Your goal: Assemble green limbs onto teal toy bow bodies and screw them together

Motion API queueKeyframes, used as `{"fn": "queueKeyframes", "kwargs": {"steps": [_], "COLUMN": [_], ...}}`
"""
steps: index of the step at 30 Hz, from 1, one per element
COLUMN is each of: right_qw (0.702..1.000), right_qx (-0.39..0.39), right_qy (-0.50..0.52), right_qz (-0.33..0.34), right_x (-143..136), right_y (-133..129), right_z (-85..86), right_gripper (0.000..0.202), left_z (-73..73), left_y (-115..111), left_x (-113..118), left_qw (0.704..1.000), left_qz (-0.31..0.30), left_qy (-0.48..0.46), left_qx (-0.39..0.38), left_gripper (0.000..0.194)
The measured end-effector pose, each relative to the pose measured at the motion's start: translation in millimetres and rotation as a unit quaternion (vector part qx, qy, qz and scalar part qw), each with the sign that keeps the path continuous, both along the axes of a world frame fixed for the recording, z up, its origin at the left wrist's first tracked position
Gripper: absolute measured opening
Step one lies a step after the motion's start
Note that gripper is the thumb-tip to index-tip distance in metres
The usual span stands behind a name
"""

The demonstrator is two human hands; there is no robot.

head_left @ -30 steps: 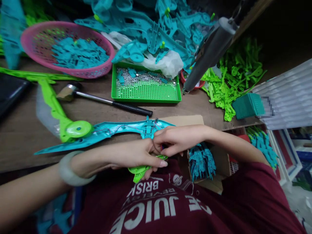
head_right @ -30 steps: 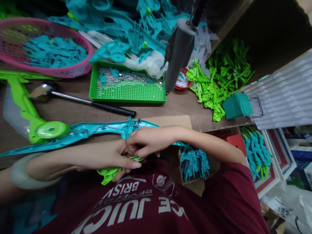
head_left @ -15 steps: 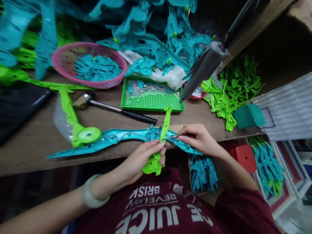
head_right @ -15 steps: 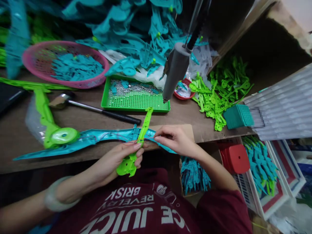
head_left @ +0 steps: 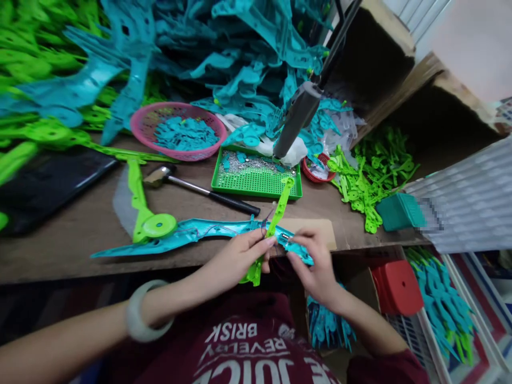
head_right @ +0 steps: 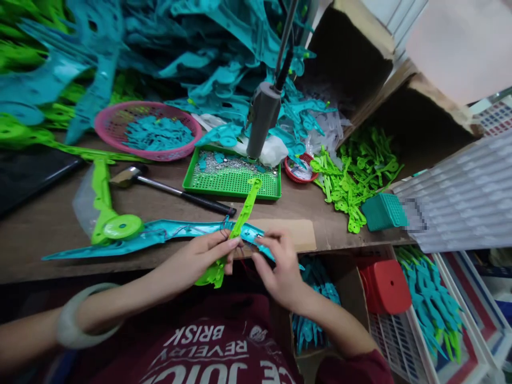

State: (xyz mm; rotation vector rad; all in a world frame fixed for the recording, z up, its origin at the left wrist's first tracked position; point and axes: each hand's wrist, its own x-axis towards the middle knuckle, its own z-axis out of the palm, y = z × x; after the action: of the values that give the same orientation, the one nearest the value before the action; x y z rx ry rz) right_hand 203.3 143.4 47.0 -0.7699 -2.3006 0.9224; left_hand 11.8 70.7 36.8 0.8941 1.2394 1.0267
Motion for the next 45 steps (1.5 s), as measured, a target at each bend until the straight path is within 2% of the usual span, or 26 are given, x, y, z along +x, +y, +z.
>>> {"fn": "queueKeyframes", "kwargs": {"steps": [2,4,6,7,9,11,14,16,18,22,26,29,31,33,35,37,39,42,45], "right_qw": [0.979,0.935,0.887,0.873,0.873,0.906,0.957,0.975,0.981,0.973,0.943,0.917,0.912,0.922,0.945,0.971,0.987,0.995,0.986], "right_qx": [0.2,0.296,0.331,0.335,0.314,0.25,0.139,0.091,0.078,0.126,0.209,0.261,0.269,0.255,0.219,0.162,0.087,-0.036,-0.155], "right_qy": [-0.04,-0.126,-0.183,-0.189,-0.18,-0.163,-0.135,-0.112,-0.107,-0.145,-0.226,-0.281,-0.287,-0.26,-0.202,-0.131,-0.081,-0.044,-0.005], "right_qz": [0.031,0.149,0.264,0.3,0.328,0.301,0.216,0.17,0.141,0.127,0.126,0.104,0.116,0.134,0.132,0.116,0.105,0.086,0.054], "right_x": [-2,-9,-17,-19,-21,-19,-15,-16,-18,-21,-18,-15,-14,-14,-15,-16,-15,-14,-12], "right_y": [16,34,50,57,64,67,64,61,58,53,45,42,44,47,51,55,57,58,56], "right_z": [26.5,51.4,67.7,71.8,72.9,68.7,62.0,59.8,58.5,52.9,44.1,39.3,37.2,34.8,31.5,27.4,23.2,16.6,8.4], "right_gripper": [0.025,0.025,0.022,0.021,0.024,0.026,0.022,0.018,0.015,0.016,0.02,0.02,0.02,0.021,0.023,0.022,0.019,0.016,0.008], "left_z": [2.1,5.4,9.3,11.1,13.9,14.8,13.2,12.0,12.1,14.4,13.3,13.3,14.6,15.2,13.7,10.0,5.4,-0.2,-2.9], "left_y": [4,8,11,11,11,9,5,4,3,2,8,17,23,27,30,32,34,34,32], "left_x": [-2,-2,-1,-2,-3,-5,-6,-5,-3,0,0,-4,-7,-8,-7,-5,-2,0,3], "left_qw": [0.997,0.991,0.984,0.981,0.977,0.982,0.989,0.99,0.99,0.988,0.982,0.976,0.972,0.968,0.969,0.97,0.963,0.94,0.904], "left_qz": [-0.044,-0.071,-0.073,-0.066,-0.061,-0.087,-0.128,-0.13,-0.131,-0.144,-0.167,-0.175,-0.165,-0.169,-0.175,-0.164,-0.144,-0.124,-0.117], "left_qy": [0.054,0.104,0.15,0.17,0.184,0.143,0.053,0.031,0.028,0.057,0.086,0.127,0.166,0.182,0.174,0.181,0.226,0.314,0.403], "left_qx": [0.011,0.034,0.059,0.072,0.093,0.083,0.047,0.046,0.045,0.026,0.021,0.023,0.032,0.029,0.014,0.012,0.025,0.051,0.083], "left_gripper": [0.038,0.037,0.034,0.034,0.033,0.033,0.035,0.036,0.034,0.032,0.042,0.036,0.03,0.028,0.033,0.038,0.04,0.042,0.039]}}
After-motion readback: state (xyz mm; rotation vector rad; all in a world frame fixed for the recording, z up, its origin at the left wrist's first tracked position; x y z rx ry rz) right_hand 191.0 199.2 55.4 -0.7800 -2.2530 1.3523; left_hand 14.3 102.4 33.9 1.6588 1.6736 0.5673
